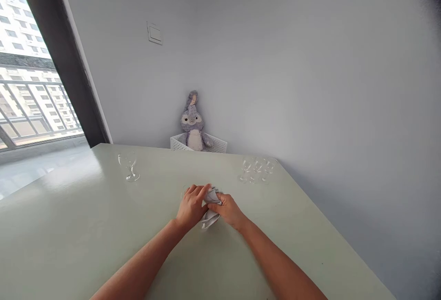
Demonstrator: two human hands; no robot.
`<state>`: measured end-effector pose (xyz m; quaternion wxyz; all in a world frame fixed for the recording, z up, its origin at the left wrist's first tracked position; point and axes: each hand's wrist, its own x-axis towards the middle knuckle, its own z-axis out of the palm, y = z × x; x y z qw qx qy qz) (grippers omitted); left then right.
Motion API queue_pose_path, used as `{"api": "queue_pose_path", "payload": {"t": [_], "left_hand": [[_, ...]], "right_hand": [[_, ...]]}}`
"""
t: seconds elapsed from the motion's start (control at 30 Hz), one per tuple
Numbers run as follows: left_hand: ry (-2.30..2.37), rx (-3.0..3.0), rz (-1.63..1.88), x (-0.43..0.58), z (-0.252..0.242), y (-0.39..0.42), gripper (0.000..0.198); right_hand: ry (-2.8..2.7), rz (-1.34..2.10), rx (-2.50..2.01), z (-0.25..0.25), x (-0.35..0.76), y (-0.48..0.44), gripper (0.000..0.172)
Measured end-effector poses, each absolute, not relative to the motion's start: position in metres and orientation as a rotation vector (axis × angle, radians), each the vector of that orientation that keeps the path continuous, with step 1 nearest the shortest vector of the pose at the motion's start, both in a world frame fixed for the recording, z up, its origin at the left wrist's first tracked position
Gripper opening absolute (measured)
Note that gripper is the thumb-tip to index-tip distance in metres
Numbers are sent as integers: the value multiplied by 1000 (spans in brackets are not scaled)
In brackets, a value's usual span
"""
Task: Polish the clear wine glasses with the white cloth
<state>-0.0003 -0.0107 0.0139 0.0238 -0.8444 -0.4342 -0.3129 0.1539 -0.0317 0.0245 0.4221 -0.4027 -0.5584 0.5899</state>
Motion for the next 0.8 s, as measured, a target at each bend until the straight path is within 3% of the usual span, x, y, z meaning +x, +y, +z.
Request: {"api": "queue_pose_path", "payload": {"t": [0.17,0.33,0.4,0.47,0.53,0.57,0.7,0.8], "left_hand": [[-1184,-2644,-820,-4,31,-13,44],[-1447,-3199,-774,-20,48,-15,39],[-1522,-3707,-474,-29,52,-14,38],[-1383,-4180,122,-38,55,-12,43],[-1190,-4344,467,-42,57,-12,49],[-1185,-4314,376,-42,58,-14,50],[-1335,-3509,-628,-33,64,-34,41],[-1187,-3076,-833,-29,66,-49,35]], "right_hand": [[-1055,1624,-988,22,165,-37,30],[-1597,1319,-1083,41,179,-63,20],[-1910,1179,-1055,50,182,-77,13],[-2142,1091,-980,57,181,-89,16],[-2210,1030,-962,59,179,-96,17],[-2161,1024,-1001,58,178,-98,17],[-1552,1278,-1194,49,174,-97,21],[-1244,1468,-1159,49,170,-98,30]]}}
